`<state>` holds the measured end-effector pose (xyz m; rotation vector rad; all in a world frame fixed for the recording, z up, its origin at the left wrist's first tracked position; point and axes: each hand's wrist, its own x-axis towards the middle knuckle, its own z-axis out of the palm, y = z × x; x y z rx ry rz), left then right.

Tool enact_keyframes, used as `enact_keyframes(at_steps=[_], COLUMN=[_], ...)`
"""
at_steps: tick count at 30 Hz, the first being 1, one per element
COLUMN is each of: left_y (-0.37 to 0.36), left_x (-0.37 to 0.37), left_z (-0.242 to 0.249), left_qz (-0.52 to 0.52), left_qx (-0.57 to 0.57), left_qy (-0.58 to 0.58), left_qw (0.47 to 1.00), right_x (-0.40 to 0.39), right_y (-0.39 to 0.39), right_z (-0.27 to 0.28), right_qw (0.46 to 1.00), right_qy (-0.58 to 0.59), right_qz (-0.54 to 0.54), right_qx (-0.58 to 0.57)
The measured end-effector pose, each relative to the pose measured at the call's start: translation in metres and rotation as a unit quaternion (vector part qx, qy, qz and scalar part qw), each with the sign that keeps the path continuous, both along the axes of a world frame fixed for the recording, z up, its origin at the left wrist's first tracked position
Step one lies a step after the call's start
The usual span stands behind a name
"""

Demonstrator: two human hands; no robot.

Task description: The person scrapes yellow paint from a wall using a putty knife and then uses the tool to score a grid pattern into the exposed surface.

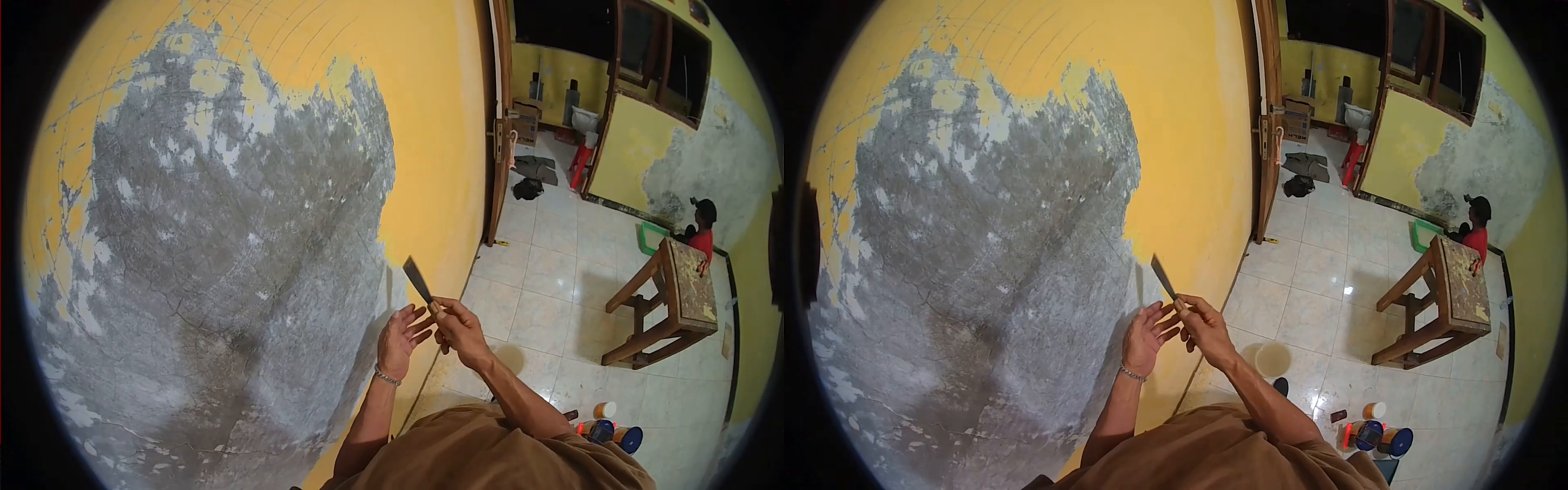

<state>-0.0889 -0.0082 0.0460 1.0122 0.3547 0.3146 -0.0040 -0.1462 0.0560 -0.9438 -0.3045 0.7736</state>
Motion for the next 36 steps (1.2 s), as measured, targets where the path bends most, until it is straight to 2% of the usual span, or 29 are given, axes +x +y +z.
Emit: enact_keyframes(at_steps=[2,3,4,6,7,10,11,14,16,20,23,26,27,28,30,31,34,35,36], left_y=[0.002,0.004,0.005,0.005,0.005,0.015,0.018,0.020,0.014,0.015,0.026,0.017,0.005,0.006,0.008,0.013,0.023,0.021,0.018], left_x=[0.012,0.016,0.018,0.021,0.025,0.047,0.056,0.069,0.065,0.068,0.081,0.070,0.066,0.067,0.068,0.072,0.087,0.084,0.077], left_z=[0.006,0.007,0.008,0.010,0.014,0.026,0.032,0.041,0.028,0.017,-0.005,-0.004,0.005,0.005,0.004,0.009,0.001,-0.001,-0.004], left_qz=[0.002,0.002,0.001,0.000,0.005,0.004,0.021,0.007,0.020,0.035,0.058,0.065,0.101,0.100,0.112,0.106,0.107,0.108,0.111], left_qx=[-0.049,-0.060,-0.058,0.019,-0.002,-0.064,-0.077,-0.088,-0.074,-0.126,-0.151,-0.139,-0.090,-0.090,-0.116,-0.082,-0.081,-0.082,-0.117], left_qy=[-0.025,-0.031,-0.031,0.023,0.044,0.050,0.048,0.065,0.071,0.074,0.015,0.047,0.057,0.057,0.096,0.096,0.069,0.068,0.058], left_qw=[0.998,0.998,0.998,1.000,0.999,0.997,0.996,0.994,0.994,0.989,0.987,0.987,0.989,0.989,0.982,0.986,0.989,0.988,0.985], right_x=[-0.009,-0.015,-0.020,-0.029,-0.030,-0.030,-0.024,-0.010,-0.016,-0.015,-0.011,-0.024,-0.032,-0.032,-0.033,-0.026,-0.019,-0.020,-0.025], right_y=[0.008,0.016,0.019,0.022,0.026,0.043,0.049,0.056,0.046,0.048,0.050,0.031,0.026,0.028,0.037,0.048,0.047,0.041,0.038], right_z=[0.003,0.000,-0.001,-0.001,-0.004,-0.001,0.002,-0.001,0.006,0.001,-0.008,0.001,0.001,0.001,-0.001,-0.002,0.002,0.006,0.010], right_qw=[0.980,0.963,0.963,0.891,0.869,0.855,0.853,0.869,0.860,0.858,0.912,0.886,0.867,0.867,0.824,0.812,0.818,0.836,0.836], right_qy=[-0.146,-0.208,-0.207,-0.374,-0.413,-0.432,-0.427,-0.384,-0.396,-0.381,-0.282,-0.342,-0.388,-0.388,-0.453,-0.469,-0.460,-0.435,-0.434], right_qz=[-0.067,-0.128,-0.129,-0.217,-0.237,-0.255,-0.251,-0.270,-0.277,-0.226,-0.231,-0.199,-0.214,-0.215,-0.283,-0.301,-0.274,-0.257,-0.257], right_qx=[-0.117,-0.112,-0.110,-0.139,-0.138,-0.131,-0.165,-0.155,-0.167,-0.260,-0.187,-0.239,-0.228,-0.229,-0.190,-0.173,-0.207,-0.215,-0.216])
